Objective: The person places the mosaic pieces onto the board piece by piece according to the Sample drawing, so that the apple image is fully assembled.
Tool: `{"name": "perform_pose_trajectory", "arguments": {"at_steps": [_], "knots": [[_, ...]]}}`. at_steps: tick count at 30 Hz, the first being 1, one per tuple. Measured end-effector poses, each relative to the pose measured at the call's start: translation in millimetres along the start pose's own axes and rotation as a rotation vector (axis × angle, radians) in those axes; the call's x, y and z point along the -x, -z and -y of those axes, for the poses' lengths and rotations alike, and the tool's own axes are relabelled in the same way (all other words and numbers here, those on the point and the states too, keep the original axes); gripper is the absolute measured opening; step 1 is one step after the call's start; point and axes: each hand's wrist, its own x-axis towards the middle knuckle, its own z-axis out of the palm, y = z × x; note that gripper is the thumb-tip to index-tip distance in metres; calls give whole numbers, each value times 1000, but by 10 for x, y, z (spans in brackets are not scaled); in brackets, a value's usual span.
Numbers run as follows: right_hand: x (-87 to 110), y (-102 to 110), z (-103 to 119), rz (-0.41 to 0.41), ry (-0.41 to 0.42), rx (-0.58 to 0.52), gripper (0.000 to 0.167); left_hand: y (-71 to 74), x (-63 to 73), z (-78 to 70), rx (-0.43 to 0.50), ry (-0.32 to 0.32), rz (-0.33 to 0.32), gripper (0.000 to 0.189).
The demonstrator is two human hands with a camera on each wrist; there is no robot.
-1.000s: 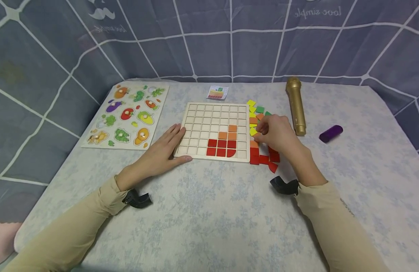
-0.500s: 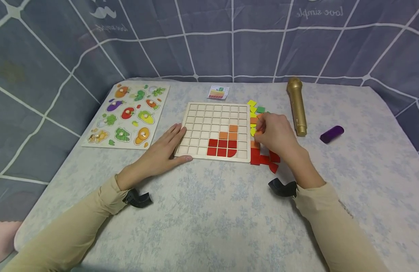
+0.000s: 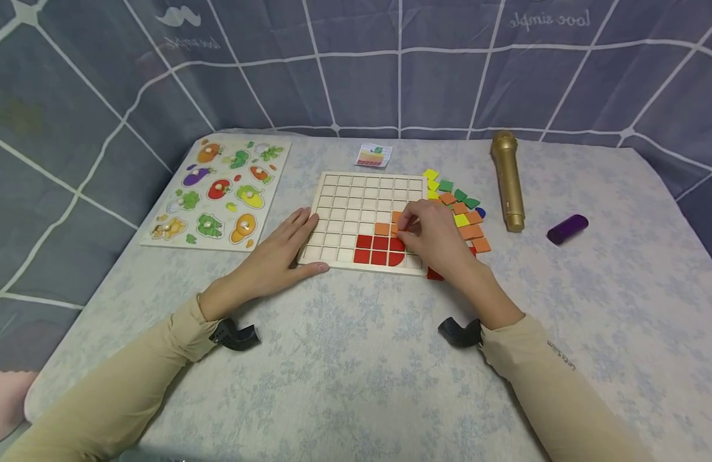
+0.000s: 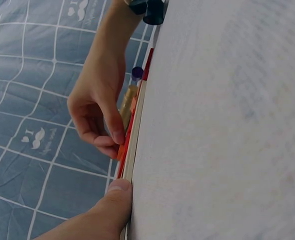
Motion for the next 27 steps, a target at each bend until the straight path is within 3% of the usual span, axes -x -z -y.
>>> {"name": "perform_pose_trajectory", "arguments": {"at_steps": [11, 21, 27], "knots": [[-114, -122, 55, -64, 15, -15, 6, 13, -7, 11, -5, -1, 2, 101], [-153, -125, 31, -41, 59, 39, 27, 1, -6, 8, -11, -1, -1, 102], [-139, -158, 15, -110, 10, 37, 20, 10, -4, 1, -4, -3, 2, 102]]}}
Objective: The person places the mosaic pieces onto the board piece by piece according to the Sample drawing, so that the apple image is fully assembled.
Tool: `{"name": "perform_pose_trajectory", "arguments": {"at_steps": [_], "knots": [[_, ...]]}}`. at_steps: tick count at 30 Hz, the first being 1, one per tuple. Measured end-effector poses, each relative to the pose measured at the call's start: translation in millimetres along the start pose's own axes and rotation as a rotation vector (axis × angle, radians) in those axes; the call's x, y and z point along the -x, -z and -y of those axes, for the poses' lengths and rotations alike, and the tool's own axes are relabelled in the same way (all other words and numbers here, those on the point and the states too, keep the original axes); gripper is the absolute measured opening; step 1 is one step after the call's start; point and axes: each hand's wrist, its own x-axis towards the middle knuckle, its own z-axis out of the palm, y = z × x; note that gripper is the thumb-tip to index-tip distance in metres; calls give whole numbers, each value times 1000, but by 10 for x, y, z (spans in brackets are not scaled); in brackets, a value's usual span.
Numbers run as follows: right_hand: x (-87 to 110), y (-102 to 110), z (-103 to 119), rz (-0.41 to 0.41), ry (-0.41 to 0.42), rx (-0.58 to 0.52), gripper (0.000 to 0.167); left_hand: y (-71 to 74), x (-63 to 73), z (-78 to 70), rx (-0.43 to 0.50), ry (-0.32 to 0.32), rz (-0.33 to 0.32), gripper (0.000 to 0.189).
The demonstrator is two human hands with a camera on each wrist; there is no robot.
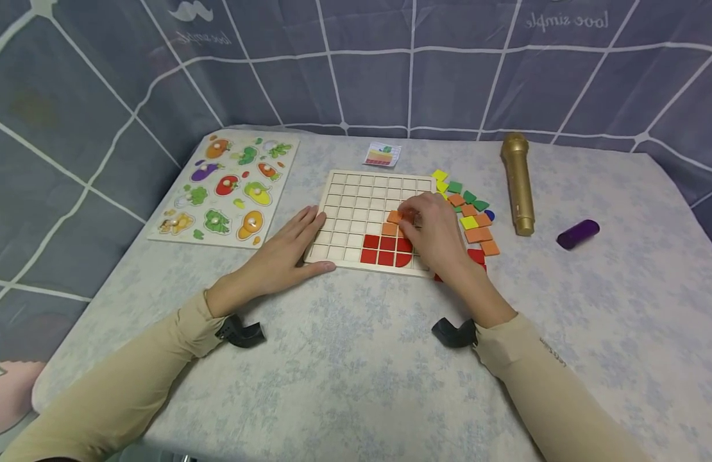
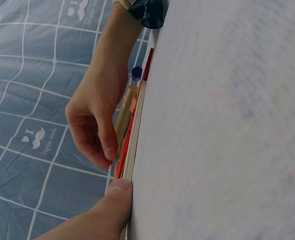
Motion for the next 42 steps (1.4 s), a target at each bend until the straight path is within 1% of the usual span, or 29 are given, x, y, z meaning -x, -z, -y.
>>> {"name": "perform_pose_trajectory", "arguments": {"at_steps": [3, 9, 13, 18, 24, 26, 31, 34, 37, 38, 42], "knots": [[13, -2, 8, -7, 1, -11, 14, 1, -3, -3, -1, 0, -7, 102], [39, -3, 5, 75, 54, 31, 11, -48, 14, 1, -2, -1, 6, 102], [25, 9, 14, 88, 42, 43, 15, -63, 24, -4, 11, -3, 0, 101], [17, 40, 27, 100, 15, 42, 18, -46, 21, -6, 7, -3, -11, 101], [37, 101, 16, 118, 38, 29, 19, -34, 10, -4, 2, 1, -4, 101], [56, 141, 2, 119, 34, 34, 19, -34, 6, -1, 0, 2, -2, 101], [173, 332, -33, 119, 15, 79, 22, -13, 0, -4, -5, 0, -1, 101], [274, 482, -48, 143, -16, 104, 26, -1, 2, -14, -6, -2, -1, 101], [393, 598, -87, 142, -39, 114, 26, 1, 1, -20, -6, -7, -3, 101], [435, 632, -101, 140, -39, 125, 25, -2, 0, -20, -6, -8, -4, 101], [604, 734, -184, 101, 5, 163, 25, -9, 6, -24, -1, -6, -5, 101]]}}
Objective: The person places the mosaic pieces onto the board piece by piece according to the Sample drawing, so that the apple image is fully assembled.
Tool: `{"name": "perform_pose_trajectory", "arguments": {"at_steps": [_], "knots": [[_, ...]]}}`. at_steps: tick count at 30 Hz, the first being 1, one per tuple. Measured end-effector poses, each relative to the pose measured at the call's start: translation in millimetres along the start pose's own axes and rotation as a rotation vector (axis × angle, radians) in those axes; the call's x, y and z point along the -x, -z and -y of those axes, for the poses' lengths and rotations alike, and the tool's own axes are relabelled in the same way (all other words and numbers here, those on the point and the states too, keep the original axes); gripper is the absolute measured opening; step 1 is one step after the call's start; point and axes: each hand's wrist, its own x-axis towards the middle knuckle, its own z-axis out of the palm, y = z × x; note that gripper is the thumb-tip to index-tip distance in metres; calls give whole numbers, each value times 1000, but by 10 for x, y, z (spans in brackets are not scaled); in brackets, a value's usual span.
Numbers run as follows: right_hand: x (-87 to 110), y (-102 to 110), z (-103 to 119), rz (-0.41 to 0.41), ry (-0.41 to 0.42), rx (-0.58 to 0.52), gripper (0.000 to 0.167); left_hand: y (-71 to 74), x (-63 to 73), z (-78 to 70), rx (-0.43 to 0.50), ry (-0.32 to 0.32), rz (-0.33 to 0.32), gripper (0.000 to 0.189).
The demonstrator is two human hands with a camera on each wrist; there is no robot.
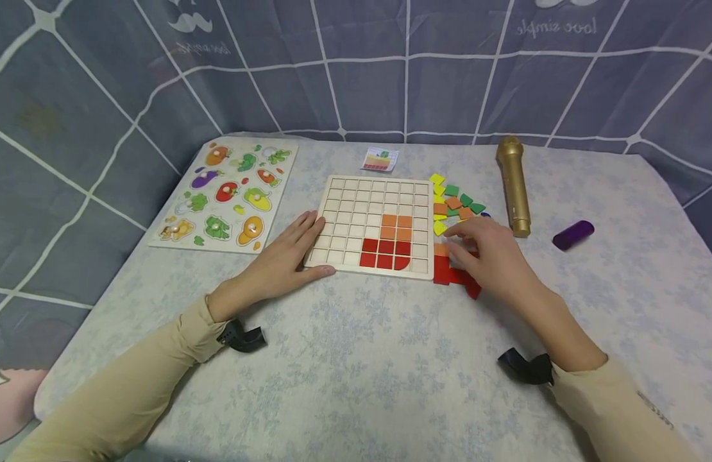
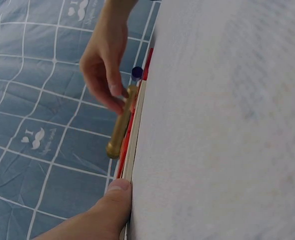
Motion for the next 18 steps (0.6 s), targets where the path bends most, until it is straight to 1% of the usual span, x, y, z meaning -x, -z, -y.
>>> {"name": "perform_pose_trajectory", "arguments": {"at_steps": [2, 6, 10, 14, 18], "knots": [[81, 24, -51, -8, 6, 30, 26, 1, 4, 4, -2, 1, 2, 102], [221, 70, -160, 0, -24, 50, 30, 2, 1, 5, 1, 3, 4, 102], [319, 88, -270, -12, 9, 69, 34, 13, 2, 5, 3, 6, 4, 102], [365, 81, -343, -43, 64, 82, 38, 16, 2, 7, 1, 5, 5, 102], [344, 76, -358, -23, 63, 89, 40, 3, 6, 8, 2, 10, 13, 102]]}}
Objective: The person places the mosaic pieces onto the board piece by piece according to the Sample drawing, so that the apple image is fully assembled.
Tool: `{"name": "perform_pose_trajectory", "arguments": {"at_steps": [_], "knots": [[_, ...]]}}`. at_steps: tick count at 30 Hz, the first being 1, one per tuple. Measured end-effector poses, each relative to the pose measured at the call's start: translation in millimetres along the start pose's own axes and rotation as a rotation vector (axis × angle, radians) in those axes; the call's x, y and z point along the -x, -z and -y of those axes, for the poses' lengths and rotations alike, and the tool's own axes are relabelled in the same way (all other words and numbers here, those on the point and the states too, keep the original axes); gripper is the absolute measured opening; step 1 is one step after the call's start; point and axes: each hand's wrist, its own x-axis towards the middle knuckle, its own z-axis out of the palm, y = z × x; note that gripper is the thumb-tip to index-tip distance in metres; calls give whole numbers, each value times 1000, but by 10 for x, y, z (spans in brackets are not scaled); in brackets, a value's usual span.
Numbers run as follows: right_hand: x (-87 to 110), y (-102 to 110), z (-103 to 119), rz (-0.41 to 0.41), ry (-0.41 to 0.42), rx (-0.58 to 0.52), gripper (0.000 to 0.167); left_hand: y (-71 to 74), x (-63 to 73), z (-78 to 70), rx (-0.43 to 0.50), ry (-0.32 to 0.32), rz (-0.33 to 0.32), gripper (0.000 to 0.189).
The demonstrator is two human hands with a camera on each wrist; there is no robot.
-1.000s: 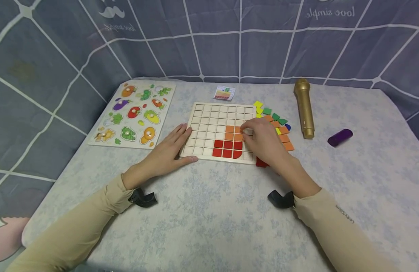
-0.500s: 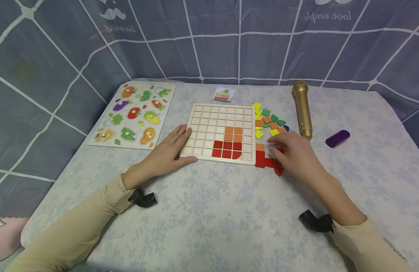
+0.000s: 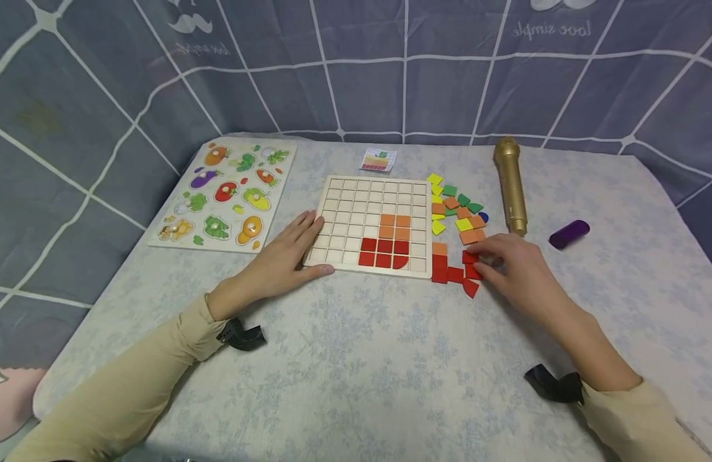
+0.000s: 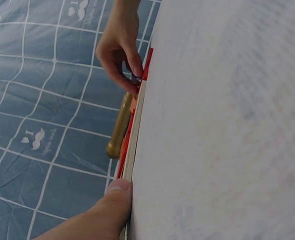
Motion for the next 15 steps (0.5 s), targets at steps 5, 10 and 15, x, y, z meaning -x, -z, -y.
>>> {"name": "perform_pose_trajectory", "arguments": {"at_steps": [5, 10, 15], "knots": [[-70, 11, 11, 42, -34, -15, 39, -10, 8, 4, 3, 2, 2, 102], [-106, 21, 24, 49, -84, -59, 36, -18, 0, 5, 1, -5, -11, 102], [-114, 39, 32, 66, -136, -117, 30, -8, -6, 16, 3, -5, -6, 102]]}}
